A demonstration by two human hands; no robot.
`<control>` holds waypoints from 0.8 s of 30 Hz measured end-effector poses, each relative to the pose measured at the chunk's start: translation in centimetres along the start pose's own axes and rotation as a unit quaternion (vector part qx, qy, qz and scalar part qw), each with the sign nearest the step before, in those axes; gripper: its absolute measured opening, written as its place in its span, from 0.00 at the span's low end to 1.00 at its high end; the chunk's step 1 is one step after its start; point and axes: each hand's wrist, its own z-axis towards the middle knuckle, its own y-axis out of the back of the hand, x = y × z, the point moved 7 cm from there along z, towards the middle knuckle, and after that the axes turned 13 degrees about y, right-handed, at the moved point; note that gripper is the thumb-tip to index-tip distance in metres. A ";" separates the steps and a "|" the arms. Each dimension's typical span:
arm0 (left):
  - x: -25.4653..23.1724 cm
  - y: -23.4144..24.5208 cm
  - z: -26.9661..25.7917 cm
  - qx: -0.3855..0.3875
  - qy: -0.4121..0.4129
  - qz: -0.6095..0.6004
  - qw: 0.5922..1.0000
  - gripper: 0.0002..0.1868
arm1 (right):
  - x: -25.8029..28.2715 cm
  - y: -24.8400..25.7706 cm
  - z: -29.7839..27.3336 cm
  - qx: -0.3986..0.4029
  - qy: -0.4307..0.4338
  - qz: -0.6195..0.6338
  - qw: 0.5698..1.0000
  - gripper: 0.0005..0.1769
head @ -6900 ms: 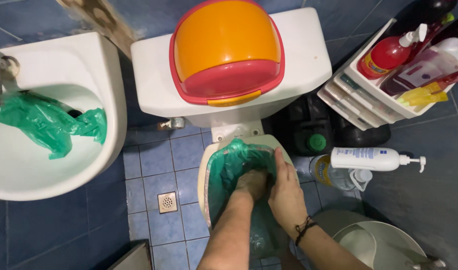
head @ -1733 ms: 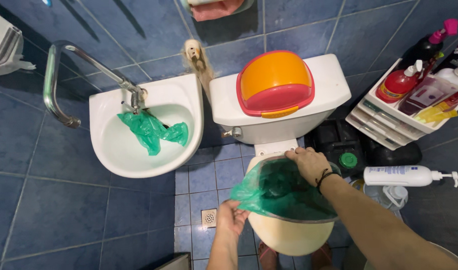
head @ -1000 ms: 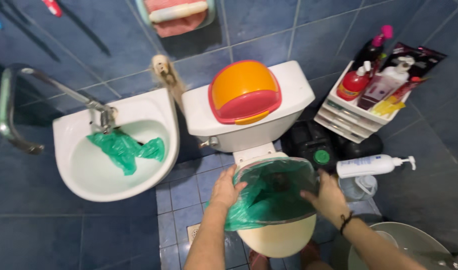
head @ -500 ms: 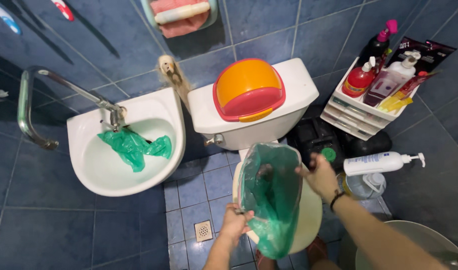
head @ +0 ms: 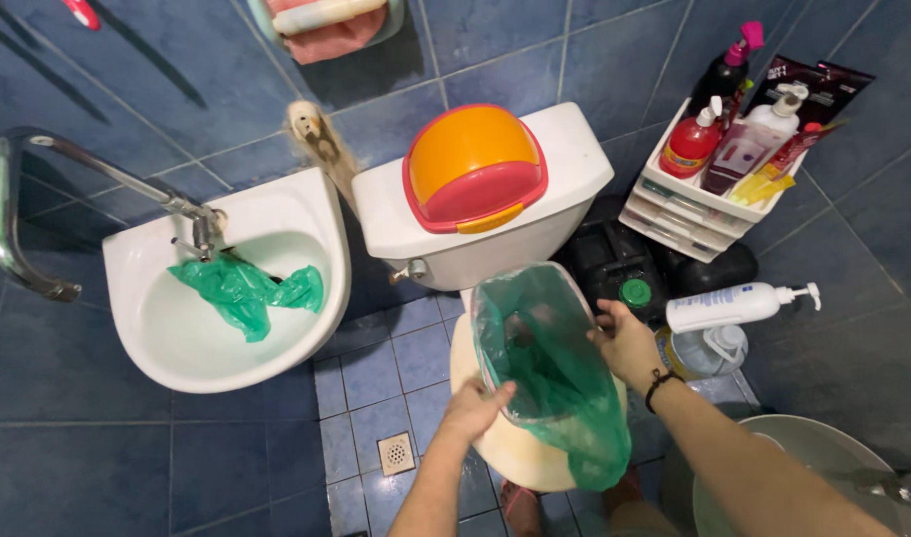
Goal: The person lines a small pink and white trash bin with a green plastic bag. They unfold the bag, place it inside the bin, and adjust the edges to fit properly before closing the bin lid.
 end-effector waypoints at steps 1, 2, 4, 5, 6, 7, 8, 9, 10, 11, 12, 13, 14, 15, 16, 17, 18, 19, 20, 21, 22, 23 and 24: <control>-0.5 0.4 0.8 -0.063 -0.040 0.025 0.997 0.33 | -0.2 -0.1 0.1 0.004 0.000 0.012 1.000 0.35; -0.8 0.8 1.3 -0.103 -0.063 0.031 0.992 0.33 | -0.4 -0.3 0.2 0.008 -0.001 0.025 1.000 0.35; -1.5 1.3 0.8 -0.135 -0.087 0.008 0.987 0.31 | -1.2 -0.7 -0.2 0.005 0.013 0.026 1.000 0.37; -1.5 1.0 0.5 -0.088 -0.040 -0.031 0.995 0.29 | -1.6 -0.9 -0.8 -0.002 0.029 0.017 0.999 0.38; -1.6 0.5 -0.1 -0.040 0.007 -0.069 0.997 0.27 | -1.9 -1.2 -1.5 -0.010 0.045 0.007 0.999 0.39; -1.7 0.0 -0.7 0.008 0.054 -0.108 0.993 0.26 | -2.9 -1.5 -2.1 0.006 0.022 -0.008 1.000 0.40; -2.2 0.4 -1.3 0.002 0.047 -0.126 0.991 0.25 | -3.8 -1.7 -2.7 0.021 -0.002 -0.023 1.000 0.40; -2.6 0.6 -1.7 -0.001 0.041 -0.142 0.989 0.24 | -4.6 -1.8 -3.2 0.035 -0.027 -0.038 0.998 0.40; -2.8 0.6 -1.8 -0.005 0.035 -0.158 0.987 0.24 | -4.9 -1.8 -3.3 0.030 -0.034 -0.016 0.999 0.37; -2.9 0.6 -1.7 -0.005 0.024 -0.165 0.986 0.24 | -5.1 -1.8 -3.5 0.024 -0.041 0.007 0.999 0.34; -3.0 0.6 -1.5 -0.005 0.013 -0.171 0.985 0.24 | -5.1 -1.6 -3.8 0.018 -0.048 0.030 0.998 0.31; -3.0 0.6 -1.3 -0.005 0.001 -0.176 0.984 0.24 | -4.5 -1.5 -3.7 0.010 -0.039 0.041 0.998 0.30; -2.8 0.7 -1.0 -0.017 0.003 -0.180 0.984 0.24 | -3.8 -1.4 -3.4 0.001 -0.031 0.052 0.998 0.30; -2.7 0.7 -0.8 -0.030 0.004 -0.184 0.982 0.25 | -3.1 -1.2 -3.0 -0.009 -0.022 0.063 0.998 0.30; -2.5 0.8 -0.6 -0.042 0.006 -0.189 0.981 0.25 | -2.4 -0.8 -2.7 -0.006 -0.016 0.058 0.998 0.30; -2.4 0.7 -0.4 -0.034 0.007 -0.201 0.979 0.26 | -1.6 -0.5 -2.5 -0.003 -0.011 0.054 0.998 0.29; -2.3 0.7 -0.4 -0.025 0.008 -0.213 0.977 0.28 | -0.8 -0.3 -2.4 0.000 -0.005 0.050 0.999 0.29; -2.3 0.6 -0.4 -0.016 0.009 -0.225 0.974 0.29 | -0.3 -0.4 -2.7 0.010 -0.021 0.074 0.997 0.32; -2.9 1.5 -1.0 -0.088 -0.042 -0.175 0.980 0.35 | 0.2 -0.5 -3.1 0.019 -0.037 0.098 0.994 0.34; -3.5 2.3 -2.2 -0.159 -0.093 -0.124 0.975 0.41 | 0.6 -0.8 -3.5 0.030 -0.052 0.122 0.991 0.36; -4.4 3.1 -3.6 -0.228 -0.144 -0.070 0.960 0.49 | 1.0 -0.8 -3.9 0.031 -0.057 0.112 0.992 0.40; -5.6 3.1 -5.3 -0.236 -0.211 -0.019 0.948 0.45 | 1.1 -0.8 -4.4 0.033 -0.061 0.101 0.992 0.43; -6.6 2.9 -7.4 -0.244 -0.278 0.033 0.929 0.43 | 1.2 -0.9 -4.8 0.035 -0.066 0.091 0.993 0.47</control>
